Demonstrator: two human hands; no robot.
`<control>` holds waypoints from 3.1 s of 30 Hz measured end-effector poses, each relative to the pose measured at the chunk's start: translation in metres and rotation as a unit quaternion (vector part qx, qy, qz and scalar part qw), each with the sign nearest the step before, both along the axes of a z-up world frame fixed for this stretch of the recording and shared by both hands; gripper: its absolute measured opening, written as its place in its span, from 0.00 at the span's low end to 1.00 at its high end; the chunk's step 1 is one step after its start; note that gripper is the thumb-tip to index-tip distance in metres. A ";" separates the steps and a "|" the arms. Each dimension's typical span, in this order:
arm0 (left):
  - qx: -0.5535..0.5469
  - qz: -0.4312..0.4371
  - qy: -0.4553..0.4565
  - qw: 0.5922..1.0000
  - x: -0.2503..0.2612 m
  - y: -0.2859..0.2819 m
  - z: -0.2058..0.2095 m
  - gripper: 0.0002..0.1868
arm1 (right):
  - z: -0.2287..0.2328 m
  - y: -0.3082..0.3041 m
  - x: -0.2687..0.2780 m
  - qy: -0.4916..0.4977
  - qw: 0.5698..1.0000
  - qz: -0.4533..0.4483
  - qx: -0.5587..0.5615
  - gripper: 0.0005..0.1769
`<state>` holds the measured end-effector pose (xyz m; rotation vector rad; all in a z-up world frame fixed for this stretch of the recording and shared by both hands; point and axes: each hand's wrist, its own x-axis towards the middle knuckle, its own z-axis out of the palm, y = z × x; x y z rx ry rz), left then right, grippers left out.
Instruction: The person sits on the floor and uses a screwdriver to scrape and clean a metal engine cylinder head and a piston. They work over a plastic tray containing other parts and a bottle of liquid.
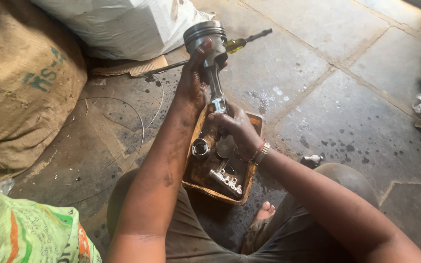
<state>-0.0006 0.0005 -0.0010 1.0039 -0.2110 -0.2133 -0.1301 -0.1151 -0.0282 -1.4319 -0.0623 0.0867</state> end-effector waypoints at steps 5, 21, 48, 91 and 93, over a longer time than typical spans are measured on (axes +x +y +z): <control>0.024 -0.026 0.020 0.999 -0.010 -0.012 -0.008 0.58 | 0.011 -0.010 0.012 0.095 0.992 -0.042 0.065 0.25; -0.080 -0.037 -0.007 0.996 0.016 -0.005 -0.028 0.52 | -0.009 -0.002 0.018 0.073 0.997 0.002 -0.029 0.29; -0.099 -0.116 0.089 0.984 -0.010 0.006 0.014 0.48 | 0.029 -0.008 -0.015 0.116 0.966 0.117 0.197 0.21; 0.035 0.023 -0.312 0.949 -0.047 -0.029 0.032 0.45 | -0.034 -0.083 0.019 -0.018 0.955 0.190 0.227 0.53; 0.049 0.024 -0.346 0.937 -0.056 -0.032 0.041 0.48 | -0.032 -0.081 0.014 -0.041 0.985 0.131 0.107 0.61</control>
